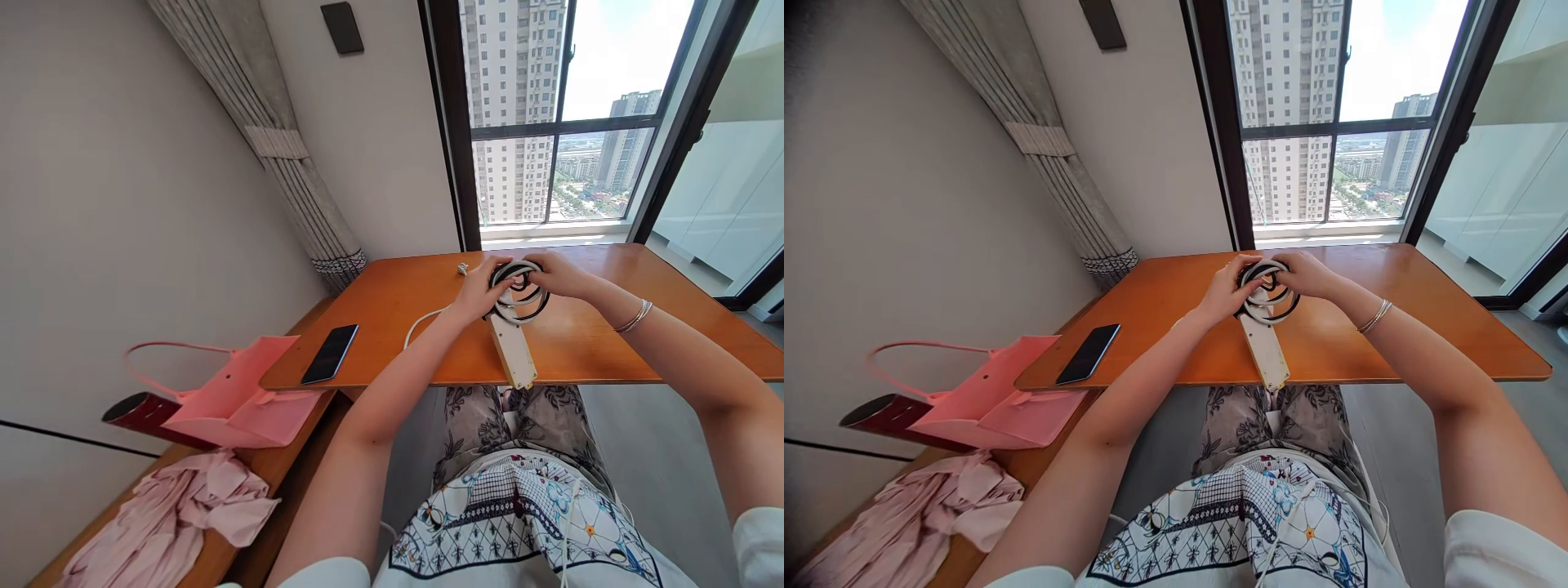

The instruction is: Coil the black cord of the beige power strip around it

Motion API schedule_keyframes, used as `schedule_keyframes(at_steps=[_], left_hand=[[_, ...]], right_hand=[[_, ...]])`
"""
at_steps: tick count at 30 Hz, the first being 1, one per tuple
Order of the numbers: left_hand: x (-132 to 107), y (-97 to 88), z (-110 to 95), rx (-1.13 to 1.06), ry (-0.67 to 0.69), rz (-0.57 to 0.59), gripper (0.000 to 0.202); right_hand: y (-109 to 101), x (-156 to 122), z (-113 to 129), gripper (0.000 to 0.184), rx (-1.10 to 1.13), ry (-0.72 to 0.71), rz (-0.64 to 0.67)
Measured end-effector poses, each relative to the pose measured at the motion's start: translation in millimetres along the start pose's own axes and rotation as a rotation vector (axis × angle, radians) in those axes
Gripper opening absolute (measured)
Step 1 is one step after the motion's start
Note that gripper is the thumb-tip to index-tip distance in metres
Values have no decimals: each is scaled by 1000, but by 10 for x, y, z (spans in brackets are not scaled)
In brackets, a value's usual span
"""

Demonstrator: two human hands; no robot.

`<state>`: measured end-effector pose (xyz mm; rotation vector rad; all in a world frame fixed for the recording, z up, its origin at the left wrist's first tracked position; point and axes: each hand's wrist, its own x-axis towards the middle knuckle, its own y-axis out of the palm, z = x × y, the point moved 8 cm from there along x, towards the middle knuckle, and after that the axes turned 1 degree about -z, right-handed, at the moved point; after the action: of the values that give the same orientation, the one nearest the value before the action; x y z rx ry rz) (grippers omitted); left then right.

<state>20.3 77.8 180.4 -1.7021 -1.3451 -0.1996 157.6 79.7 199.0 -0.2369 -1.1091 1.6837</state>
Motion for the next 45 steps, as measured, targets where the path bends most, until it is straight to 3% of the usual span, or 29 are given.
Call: schedule_keyframes(at_steps=[3, 7, 11, 14, 17, 20, 22, 26, 29, 33, 36, 39, 45], left_hand=[[5, 16, 42, 18, -36, -20, 35], [16, 54, 129, -71, -60, -37, 35], [4, 130, 224, -299, -178, 40, 39], [-11, 180, 237, -456, -261, 93, 44], [-3, 142, 240, -482, -278, 17, 47], [3, 49, 263, -393, -278, -126, 41], [3, -6, 260, -305, -272, -197, 34], [-3, -52, 194, -119, -240, -253, 24], [-7, -55, 175, -50, -233, -252, 25], [81, -33, 83, -72, -101, -105, 39], [167, -62, -155, -54, 114, 20, 64], [198, -72, -413, 28, 271, 130, 72], [210, -218, -637, 130, 279, 73, 65]], right_hand=[[-67, -8, 8, 23, -285, -37, -74], [-120, -60, 39, 30, -372, -90, -241], [-164, -144, 157, 16, -570, -213, -390], [-99, -142, 206, 26, -696, -298, -328], [-99, -120, 199, 29, -705, -249, -334], [-134, -98, 161, 22, -640, -92, -358], [-110, -67, 141, 25, -563, -17, -284], [-96, 20, 114, 32, -337, 73, -150], [-99, 74, 108, 25, -335, 109, -123], [-77, 87, 198, 22, -421, 58, -112], [-69, 67, 323, 22, -494, 10, -72], [-136, 46, 460, 21, -581, -17, -86], [-281, 4, 645, 26, -730, -102, -186]])
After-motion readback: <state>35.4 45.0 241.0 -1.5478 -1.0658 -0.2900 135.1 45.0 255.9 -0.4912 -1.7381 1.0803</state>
